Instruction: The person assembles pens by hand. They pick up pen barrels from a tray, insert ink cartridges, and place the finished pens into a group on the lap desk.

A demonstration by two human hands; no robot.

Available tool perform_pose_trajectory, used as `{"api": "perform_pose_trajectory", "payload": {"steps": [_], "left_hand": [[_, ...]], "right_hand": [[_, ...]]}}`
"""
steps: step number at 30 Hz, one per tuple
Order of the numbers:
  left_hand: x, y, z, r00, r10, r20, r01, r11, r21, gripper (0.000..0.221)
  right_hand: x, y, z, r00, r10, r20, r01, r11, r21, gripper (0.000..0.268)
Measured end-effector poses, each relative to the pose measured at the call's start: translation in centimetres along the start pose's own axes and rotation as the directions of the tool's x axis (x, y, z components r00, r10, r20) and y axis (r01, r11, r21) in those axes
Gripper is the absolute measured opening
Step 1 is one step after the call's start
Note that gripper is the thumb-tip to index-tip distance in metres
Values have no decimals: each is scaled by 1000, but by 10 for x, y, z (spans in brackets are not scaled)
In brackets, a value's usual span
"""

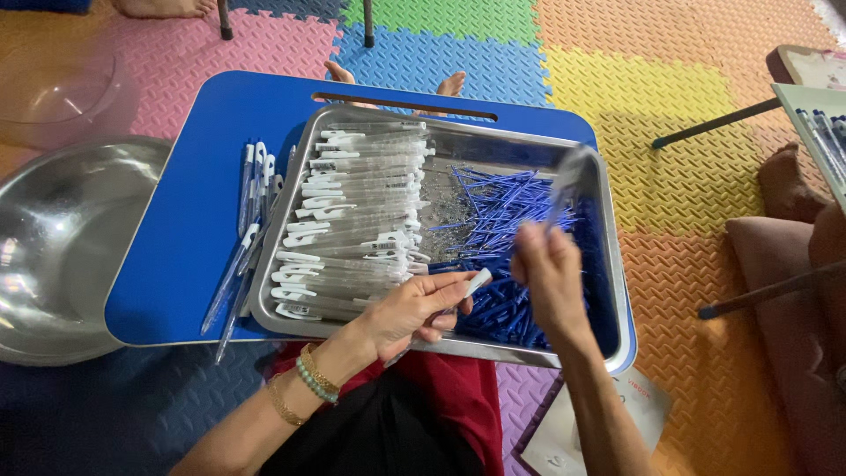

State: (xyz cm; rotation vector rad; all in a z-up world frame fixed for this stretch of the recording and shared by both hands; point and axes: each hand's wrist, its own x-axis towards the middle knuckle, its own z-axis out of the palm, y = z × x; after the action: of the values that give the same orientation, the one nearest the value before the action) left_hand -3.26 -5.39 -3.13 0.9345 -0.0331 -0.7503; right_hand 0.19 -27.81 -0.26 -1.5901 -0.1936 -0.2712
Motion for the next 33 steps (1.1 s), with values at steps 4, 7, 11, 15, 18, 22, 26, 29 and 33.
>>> {"api": "perform_pose_trajectory", "payload": {"steps": [4, 7, 11, 15, 18, 22, 26, 29, 33], "left_hand": [[-21, 16, -3, 999, -33, -28, 34, 999, 39, 51], [-24, 16, -15, 999, -40, -34, 42, 997, 58, 51], [-28, 25, -20, 999, -43, -26, 45, 994, 101, 51], [-30, 31, -25, 998, -67, -22, 69, 992, 108, 52], [-28, 30, -24, 997, -70, -25, 72, 991, 117, 53], [-20, 27, -14, 996, -88, 1, 87, 987, 132, 54], [-13, 24, -14, 994, -105, 7, 102, 980, 172, 55], [-12, 28, -16, 995, -101, -4, 99, 964, 249, 55], [-6, 69, -19, 994, -110, -2, 94, 841, 533, 51]], "right_hand": [[19, -17, -25, 986, 65, -155, -49, 993, 104, 35], [25, -5, -45, 969, 84, -230, -48, 986, 159, 28], [20, 3, -57, 964, 112, -240, -81, 988, 133, 30], [-11, -20, -46, 965, 217, -146, -256, 900, -354, 32], [-18, -13, -37, 973, 219, -74, -228, 862, -452, 27], [-19, -23, -3, 962, 273, 11, -262, 933, -247, 29], [-16, -13, 19, 947, 317, 55, -320, 946, 53, 23], [-12, 6, 6, 950, 311, -35, -307, 948, 85, 26], [2, -15, -31, 920, 234, -314, -249, 969, -7, 29]]}}
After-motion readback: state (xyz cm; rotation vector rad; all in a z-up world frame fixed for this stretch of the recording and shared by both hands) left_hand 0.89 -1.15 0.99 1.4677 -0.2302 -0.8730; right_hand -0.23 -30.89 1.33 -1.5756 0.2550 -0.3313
